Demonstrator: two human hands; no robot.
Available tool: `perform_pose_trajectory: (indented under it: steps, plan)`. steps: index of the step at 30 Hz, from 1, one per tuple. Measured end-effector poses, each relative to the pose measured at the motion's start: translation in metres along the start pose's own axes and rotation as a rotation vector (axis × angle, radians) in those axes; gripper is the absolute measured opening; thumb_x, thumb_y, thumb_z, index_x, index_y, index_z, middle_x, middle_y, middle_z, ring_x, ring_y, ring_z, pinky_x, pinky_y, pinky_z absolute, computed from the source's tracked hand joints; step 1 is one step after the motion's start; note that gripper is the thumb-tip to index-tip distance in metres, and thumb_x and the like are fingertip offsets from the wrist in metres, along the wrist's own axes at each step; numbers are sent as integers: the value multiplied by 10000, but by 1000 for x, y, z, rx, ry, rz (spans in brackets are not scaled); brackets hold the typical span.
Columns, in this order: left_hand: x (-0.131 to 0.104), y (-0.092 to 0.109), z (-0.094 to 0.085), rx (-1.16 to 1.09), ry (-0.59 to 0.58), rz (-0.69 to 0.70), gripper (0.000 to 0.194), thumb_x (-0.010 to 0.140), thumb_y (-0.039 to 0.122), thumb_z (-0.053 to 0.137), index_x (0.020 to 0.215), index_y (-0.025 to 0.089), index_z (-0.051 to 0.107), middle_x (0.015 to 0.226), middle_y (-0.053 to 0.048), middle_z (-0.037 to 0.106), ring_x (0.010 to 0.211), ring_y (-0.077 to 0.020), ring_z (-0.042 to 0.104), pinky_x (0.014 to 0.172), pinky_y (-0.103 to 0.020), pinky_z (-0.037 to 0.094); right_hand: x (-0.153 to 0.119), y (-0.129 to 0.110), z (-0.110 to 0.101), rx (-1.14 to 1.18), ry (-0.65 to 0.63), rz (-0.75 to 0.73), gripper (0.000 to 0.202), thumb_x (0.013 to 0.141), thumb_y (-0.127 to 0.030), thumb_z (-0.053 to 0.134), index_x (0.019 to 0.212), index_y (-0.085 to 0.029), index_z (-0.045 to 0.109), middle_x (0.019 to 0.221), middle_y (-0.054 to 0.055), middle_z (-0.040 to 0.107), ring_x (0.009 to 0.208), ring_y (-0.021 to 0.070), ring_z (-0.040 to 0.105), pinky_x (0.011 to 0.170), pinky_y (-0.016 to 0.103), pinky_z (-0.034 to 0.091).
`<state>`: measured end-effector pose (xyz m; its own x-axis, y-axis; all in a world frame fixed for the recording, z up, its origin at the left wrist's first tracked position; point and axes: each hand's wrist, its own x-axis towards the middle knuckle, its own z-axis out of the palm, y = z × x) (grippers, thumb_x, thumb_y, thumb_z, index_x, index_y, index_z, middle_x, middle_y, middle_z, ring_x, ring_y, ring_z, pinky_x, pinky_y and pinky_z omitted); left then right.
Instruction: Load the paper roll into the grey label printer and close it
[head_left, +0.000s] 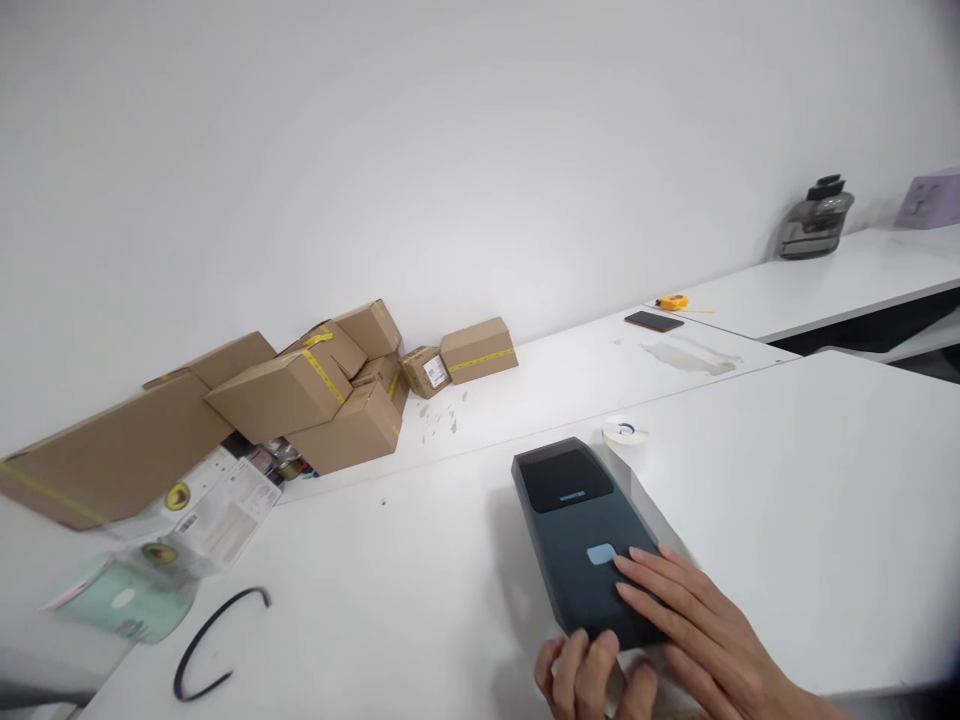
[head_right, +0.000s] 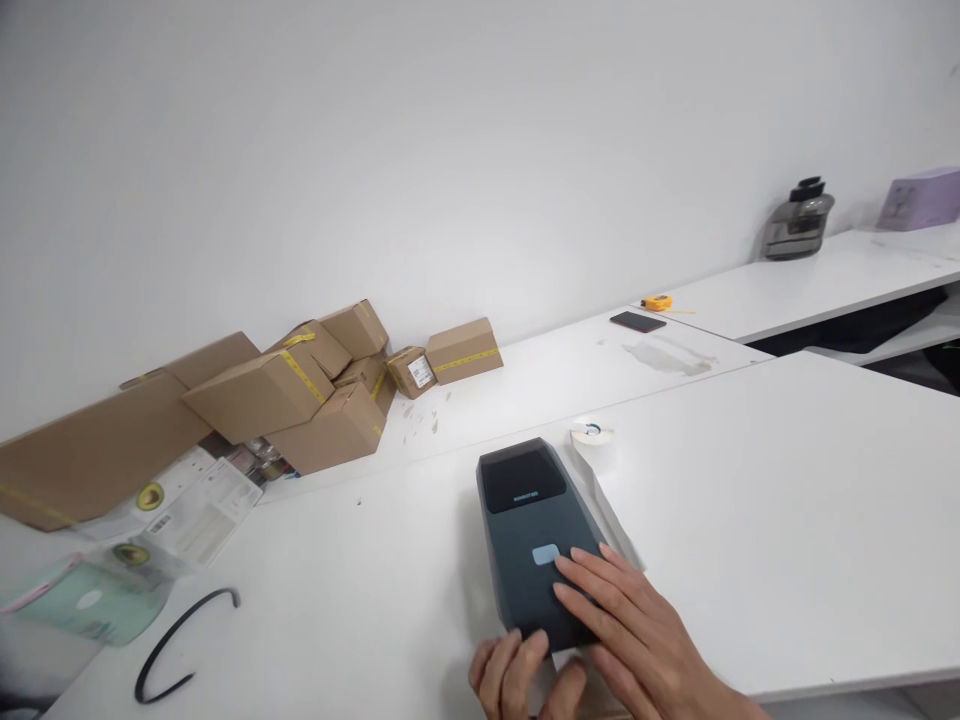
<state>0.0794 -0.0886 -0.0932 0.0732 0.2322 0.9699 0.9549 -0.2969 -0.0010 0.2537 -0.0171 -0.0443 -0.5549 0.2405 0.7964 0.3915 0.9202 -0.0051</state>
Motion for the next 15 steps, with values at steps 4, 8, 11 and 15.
perform_pose_trajectory:
  steps: [4,8,11,15]
  plan:
    - [2,-15,2,-19,-124,-29,300,971,242,461,1180,175,666,1118,-146,744,1324,-287,548,1127,-525,400,6,-6,-2,40,44,29,489,1027,-321,349,1431,-118,534,1468,86,575,1439,206,439,1256,369,248]
    - [-1,-23,7,-38,-188,-2,393,1007,331,398,1274,154,625,1144,-157,748,1364,-288,536,1184,-553,347,-1,-5,7,62,74,45,519,1032,-374,350,1465,-136,509,1489,75,554,1421,213,460,1251,365,253]
    - [-4,-20,13,-58,-127,-66,375,1008,327,387,1255,203,640,1079,-123,770,1305,-269,594,1143,-518,416,-12,-5,22,102,100,83,513,1028,-361,345,1460,-150,524,1494,73,549,1399,234,482,1241,386,273]
    - [2,-15,17,-89,-73,-146,335,976,376,483,1233,240,649,1051,-96,775,1212,-261,659,1071,-467,492,-19,-7,33,157,180,185,503,1022,-240,293,1476,-204,504,1535,24,500,1391,231,478,1239,422,265]
